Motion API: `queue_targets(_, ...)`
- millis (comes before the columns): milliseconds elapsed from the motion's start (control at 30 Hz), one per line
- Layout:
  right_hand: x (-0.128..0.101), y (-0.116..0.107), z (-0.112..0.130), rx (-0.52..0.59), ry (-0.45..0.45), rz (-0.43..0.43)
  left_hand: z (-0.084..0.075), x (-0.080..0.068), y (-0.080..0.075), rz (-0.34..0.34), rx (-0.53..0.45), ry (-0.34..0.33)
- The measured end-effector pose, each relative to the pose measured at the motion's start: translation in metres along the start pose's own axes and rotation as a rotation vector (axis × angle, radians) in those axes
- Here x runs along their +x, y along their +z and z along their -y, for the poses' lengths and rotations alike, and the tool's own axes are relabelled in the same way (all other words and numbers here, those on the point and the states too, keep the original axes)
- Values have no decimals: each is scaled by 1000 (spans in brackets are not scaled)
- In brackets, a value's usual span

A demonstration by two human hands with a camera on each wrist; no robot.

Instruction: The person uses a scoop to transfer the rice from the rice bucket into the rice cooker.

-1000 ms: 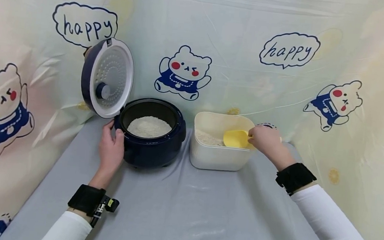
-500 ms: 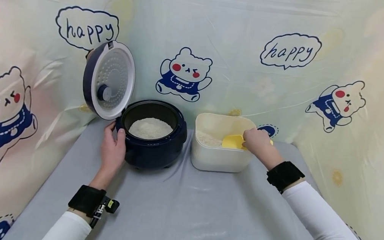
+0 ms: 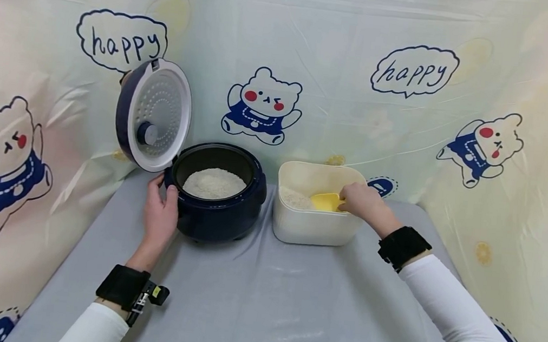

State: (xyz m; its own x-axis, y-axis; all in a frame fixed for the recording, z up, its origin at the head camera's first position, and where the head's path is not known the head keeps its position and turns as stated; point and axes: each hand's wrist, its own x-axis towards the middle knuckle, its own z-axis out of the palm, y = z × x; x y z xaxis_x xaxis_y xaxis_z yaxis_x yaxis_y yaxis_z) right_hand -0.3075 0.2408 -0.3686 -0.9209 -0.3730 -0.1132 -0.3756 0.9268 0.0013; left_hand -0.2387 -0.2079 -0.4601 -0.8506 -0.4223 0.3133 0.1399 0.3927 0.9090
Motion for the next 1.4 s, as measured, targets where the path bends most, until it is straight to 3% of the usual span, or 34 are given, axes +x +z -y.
queue_targets(433, 14, 9, -5, 195, -10, 3, -1, 0, -3, -2, 18, 14)
queue_targets(1133, 25, 21, -9, 336, 24, 34, -1, 0, 0, -23, 4, 27)
queue_targets(1400, 26, 24, -13, 367, -10, 47, 2, 0, 1, -25, 7, 31)
